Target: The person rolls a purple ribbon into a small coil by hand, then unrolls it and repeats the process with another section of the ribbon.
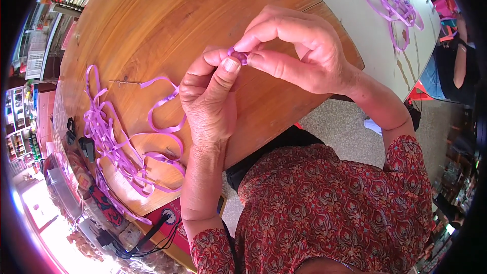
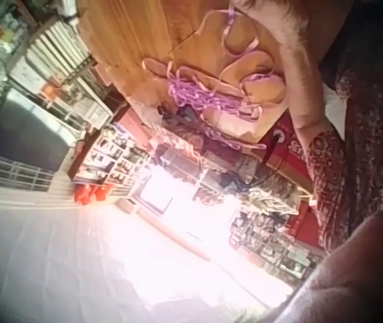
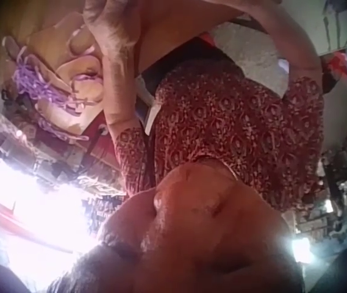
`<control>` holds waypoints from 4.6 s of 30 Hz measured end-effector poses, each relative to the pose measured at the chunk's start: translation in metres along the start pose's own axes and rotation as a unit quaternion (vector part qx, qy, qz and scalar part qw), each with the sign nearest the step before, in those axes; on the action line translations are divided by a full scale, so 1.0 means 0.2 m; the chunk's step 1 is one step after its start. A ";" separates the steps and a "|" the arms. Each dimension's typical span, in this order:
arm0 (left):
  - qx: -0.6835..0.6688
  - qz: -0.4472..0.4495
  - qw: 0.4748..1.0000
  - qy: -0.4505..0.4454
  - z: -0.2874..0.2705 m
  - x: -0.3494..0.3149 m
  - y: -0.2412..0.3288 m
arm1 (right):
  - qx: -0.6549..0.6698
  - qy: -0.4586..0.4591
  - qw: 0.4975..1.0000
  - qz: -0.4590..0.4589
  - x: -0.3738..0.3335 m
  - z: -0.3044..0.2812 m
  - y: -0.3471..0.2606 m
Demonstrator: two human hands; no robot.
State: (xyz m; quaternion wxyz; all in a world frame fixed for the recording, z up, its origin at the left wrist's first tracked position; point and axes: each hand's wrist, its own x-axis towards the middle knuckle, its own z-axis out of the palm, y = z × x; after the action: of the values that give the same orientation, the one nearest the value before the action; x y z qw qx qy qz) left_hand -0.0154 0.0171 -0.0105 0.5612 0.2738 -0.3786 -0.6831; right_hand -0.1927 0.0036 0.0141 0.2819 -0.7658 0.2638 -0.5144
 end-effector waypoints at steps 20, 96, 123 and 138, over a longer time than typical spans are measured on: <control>0.076 -0.003 0.997 0.031 0.04 -0.02 0.02 | 0.071 0.022 0.979 0.191 -0.01 -0.03 -0.04; -0.144 0.179 0.968 -0.103 0.04 -0.07 0.47 | 0.108 -0.221 0.953 0.178 0.01 -0.13 0.02; 0.096 0.251 0.950 0.157 -0.56 -0.12 0.60 | 0.132 -0.012 0.942 0.307 -0.07 -0.33 0.05; 0.232 0.117 0.965 -0.036 0.17 0.03 -0.01 | -0.146 -0.063 0.986 0.048 0.03 -0.09 -0.10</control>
State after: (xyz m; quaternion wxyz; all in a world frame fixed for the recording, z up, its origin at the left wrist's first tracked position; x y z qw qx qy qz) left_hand -0.0448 0.0190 0.0075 0.5441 0.3254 -0.5763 -0.5157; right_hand -0.2049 0.0108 0.0378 0.2076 -0.8163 0.3538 -0.4067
